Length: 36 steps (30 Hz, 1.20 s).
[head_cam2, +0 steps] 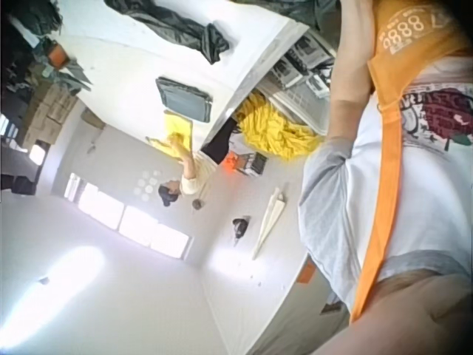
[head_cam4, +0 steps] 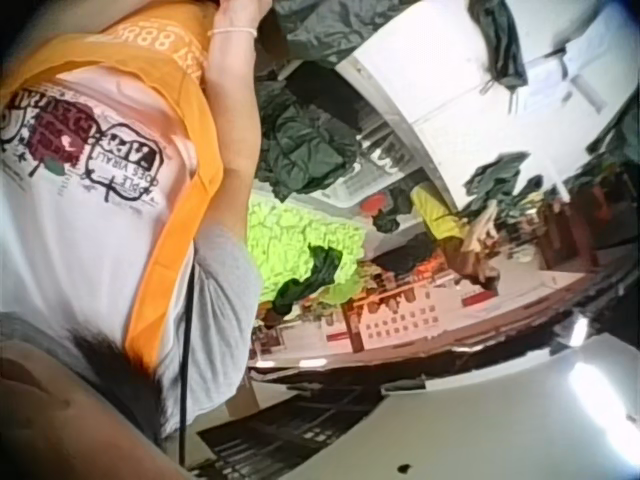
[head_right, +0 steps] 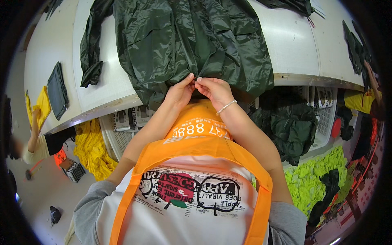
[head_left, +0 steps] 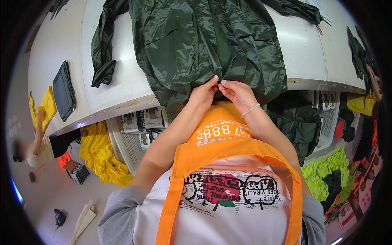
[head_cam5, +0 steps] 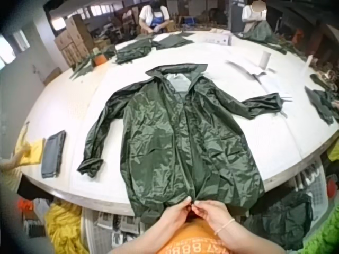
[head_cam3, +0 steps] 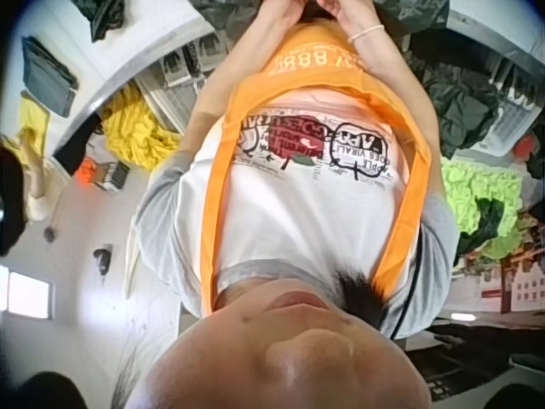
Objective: The person folds a dark green jacket on a white table, aligning edges and smoothing the fabric. They then place the folded jacket into a white basket and retrieve another jacket to repeat the folding process.
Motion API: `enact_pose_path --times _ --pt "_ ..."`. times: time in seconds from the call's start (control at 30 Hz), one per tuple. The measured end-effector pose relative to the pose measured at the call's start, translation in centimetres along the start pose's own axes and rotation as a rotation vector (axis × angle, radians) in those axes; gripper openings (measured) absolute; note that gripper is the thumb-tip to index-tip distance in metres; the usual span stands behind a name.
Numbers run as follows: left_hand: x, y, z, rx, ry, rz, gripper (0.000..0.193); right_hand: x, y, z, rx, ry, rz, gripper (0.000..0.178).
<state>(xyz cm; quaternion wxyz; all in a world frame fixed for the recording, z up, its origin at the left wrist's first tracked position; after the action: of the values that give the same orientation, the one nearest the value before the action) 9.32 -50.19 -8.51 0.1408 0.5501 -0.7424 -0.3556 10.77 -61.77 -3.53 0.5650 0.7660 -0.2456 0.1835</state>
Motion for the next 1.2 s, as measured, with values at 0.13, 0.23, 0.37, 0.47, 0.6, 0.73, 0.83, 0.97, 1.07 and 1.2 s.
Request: enact_pose_path --times 0.13,0.23,0.37,0.47,0.6,0.73,0.83,0.97,1.07,1.2 --pt "-0.2 0.2 -0.3 -0.028 0.009 -0.004 0.012 0.1 0.0 0.1 -0.033 0.011 0.017 0.012" --pt "-0.5 0.5 -0.7 -0.017 0.013 -0.006 0.012 0.2 0.1 0.3 -0.043 0.026 0.012 0.013" --pt "-0.1 0.2 -0.1 -0.037 0.015 0.041 0.011 0.4 -0.2 0.4 -0.039 0.046 0.004 0.013" --pt "0.2 0.1 -0.1 -0.013 0.047 0.062 0.012 0.4 -0.3 0.4 -0.033 0.056 -0.002 0.013" --pt "0.3 -0.5 0.4 0.010 0.014 0.056 0.017 0.3 -0.4 0.3 -0.037 0.042 -0.001 0.011" --pt "-0.8 1.4 -0.7 -0.170 -0.264 -0.071 0.021 0.7 -0.7 0.8 -0.082 0.047 0.064 0.009" --pt "-0.3 1.0 1.4 -0.222 -0.307 -0.011 0.018 1.4 -0.6 0.5 -0.062 0.299 0.128 0.008" --pt "0.2 2.2 2.5 -0.273 -0.396 0.057 0.023 5.1 1.7 -2.0 -0.196 1.290 0.693 0.007" --pt "1.5 3.4 2.9 -0.146 -0.302 0.170 0.026 5.9 3.2 -5.6 0.102 1.926 0.842 0.009" --pt "1.0 7.4 -1.0 -0.243 -0.360 0.244 0.029 8.4 4.1 -8.5 0.356 2.189 1.244 0.016"
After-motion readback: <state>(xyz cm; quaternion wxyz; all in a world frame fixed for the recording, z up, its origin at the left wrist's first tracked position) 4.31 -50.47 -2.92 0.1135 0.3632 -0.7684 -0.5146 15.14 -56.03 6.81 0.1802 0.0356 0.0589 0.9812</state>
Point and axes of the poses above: each hand's wrist, its own y-axis away from the middle knuckle, its own z-axis out of the back of the hand, x = y × z, the point moved 8 cm from there along -y, towards the middle knuckle, and after that the axes turned 14 degrees about y, right-handed, at the moved point
